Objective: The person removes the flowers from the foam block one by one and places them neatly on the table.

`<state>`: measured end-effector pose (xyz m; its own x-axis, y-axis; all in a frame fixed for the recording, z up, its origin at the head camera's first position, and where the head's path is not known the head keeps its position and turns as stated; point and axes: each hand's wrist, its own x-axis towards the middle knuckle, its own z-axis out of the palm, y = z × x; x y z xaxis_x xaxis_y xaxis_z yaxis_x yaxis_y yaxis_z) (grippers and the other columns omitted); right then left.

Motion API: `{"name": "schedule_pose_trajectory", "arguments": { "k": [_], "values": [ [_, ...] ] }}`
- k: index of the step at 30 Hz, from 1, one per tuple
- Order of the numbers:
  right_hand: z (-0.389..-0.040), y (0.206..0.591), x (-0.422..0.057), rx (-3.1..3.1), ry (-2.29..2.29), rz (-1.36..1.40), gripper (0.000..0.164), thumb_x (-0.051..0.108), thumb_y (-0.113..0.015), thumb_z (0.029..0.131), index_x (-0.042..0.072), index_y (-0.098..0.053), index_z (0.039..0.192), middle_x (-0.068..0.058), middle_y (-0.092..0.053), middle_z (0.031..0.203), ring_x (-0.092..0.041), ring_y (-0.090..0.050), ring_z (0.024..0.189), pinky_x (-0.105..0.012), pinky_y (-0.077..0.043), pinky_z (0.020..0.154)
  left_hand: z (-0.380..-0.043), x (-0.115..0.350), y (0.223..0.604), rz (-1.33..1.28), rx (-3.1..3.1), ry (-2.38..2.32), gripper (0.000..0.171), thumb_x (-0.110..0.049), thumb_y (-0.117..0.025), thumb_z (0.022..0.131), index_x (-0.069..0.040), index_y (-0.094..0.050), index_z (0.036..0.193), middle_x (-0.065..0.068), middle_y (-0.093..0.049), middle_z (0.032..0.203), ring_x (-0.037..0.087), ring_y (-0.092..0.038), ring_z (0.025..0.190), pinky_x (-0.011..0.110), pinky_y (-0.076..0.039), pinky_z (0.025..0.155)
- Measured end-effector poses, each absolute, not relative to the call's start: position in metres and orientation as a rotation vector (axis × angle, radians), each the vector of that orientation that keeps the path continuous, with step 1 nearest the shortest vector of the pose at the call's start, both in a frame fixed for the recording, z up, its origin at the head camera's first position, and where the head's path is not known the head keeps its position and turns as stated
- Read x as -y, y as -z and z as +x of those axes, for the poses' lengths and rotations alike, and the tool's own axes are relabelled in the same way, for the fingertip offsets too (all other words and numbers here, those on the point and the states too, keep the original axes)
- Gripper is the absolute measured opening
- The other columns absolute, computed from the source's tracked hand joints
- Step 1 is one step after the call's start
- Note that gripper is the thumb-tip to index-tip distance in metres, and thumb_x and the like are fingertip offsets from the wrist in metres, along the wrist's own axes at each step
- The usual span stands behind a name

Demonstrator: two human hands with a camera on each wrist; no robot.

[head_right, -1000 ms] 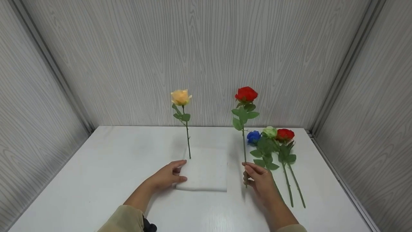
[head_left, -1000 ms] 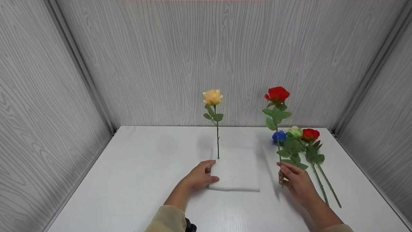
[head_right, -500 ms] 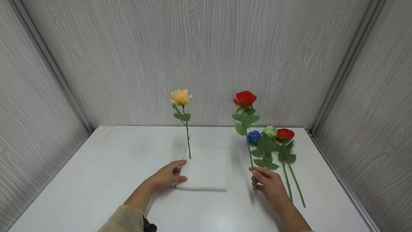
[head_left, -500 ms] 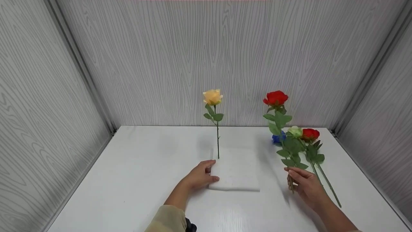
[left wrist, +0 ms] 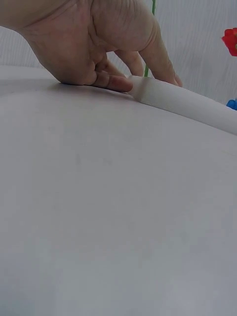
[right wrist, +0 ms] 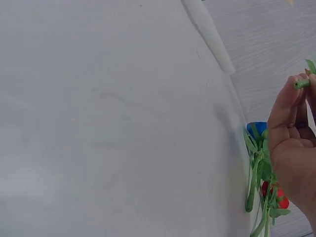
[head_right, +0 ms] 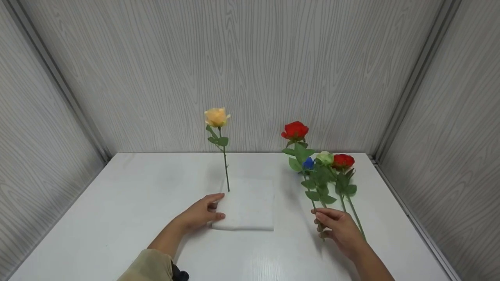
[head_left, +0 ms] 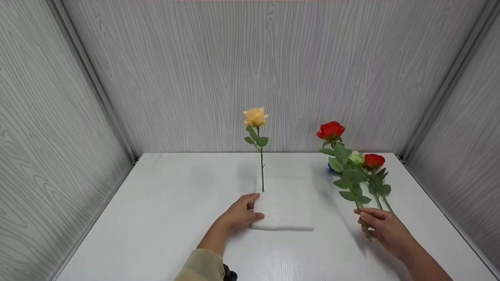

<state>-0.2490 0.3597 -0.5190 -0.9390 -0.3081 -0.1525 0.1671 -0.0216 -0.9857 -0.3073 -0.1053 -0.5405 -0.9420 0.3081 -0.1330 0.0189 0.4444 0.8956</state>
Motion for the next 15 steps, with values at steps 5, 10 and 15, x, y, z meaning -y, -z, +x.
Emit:
{"name": "schedule_pose_trajectory", "arguments": {
  "k": [5, 10, 15],
  "values": [
    [-0.245, 0.523, -0.369, -1.947, 1.955, -0.113, 0.026, 0.021, -0.06, 0.113, 0.022, -0.081, 0.128, 0.011, -0.078, 0.105, -0.003, -0.07, 0.095, -0.026, -0.06, 0.079, -0.309, 0.106, 0.54, 0.3, -2.426, -1.486, 0.079, -0.016, -0.084, 0.095, -0.01, -0.046, 0.165, 0.016, -0.04, 0.17, 0.037, -0.052, 0.146, 0.053, -0.046, 0.121],
    [-0.242, 0.527, -0.372, -2.0, 1.834, -0.09, 0.026, 0.026, -0.062, 0.112, 0.02, -0.079, 0.131, 0.011, -0.079, 0.108, -0.002, -0.069, 0.093, -0.024, -0.057, 0.073, -0.309, 0.106, 0.541, 0.303, -2.447, -1.454, 0.079, -0.02, -0.084, 0.096, -0.011, -0.046, 0.165, 0.014, -0.038, 0.172, 0.036, -0.051, 0.147, 0.053, -0.044, 0.122],
    [-0.241, 0.53, -0.37, -2.056, 1.746, -0.077, 0.029, 0.027, -0.066, 0.11, 0.013, -0.079, 0.132, 0.014, -0.078, 0.102, -0.002, -0.059, 0.079, -0.023, -0.05, 0.067, -0.307, 0.105, 0.543, 0.268, -2.426, -1.499, 0.078, -0.017, -0.085, 0.095, -0.012, -0.048, 0.164, 0.015, -0.043, 0.169, 0.037, -0.051, 0.148, 0.054, -0.045, 0.121]
  ]
}}
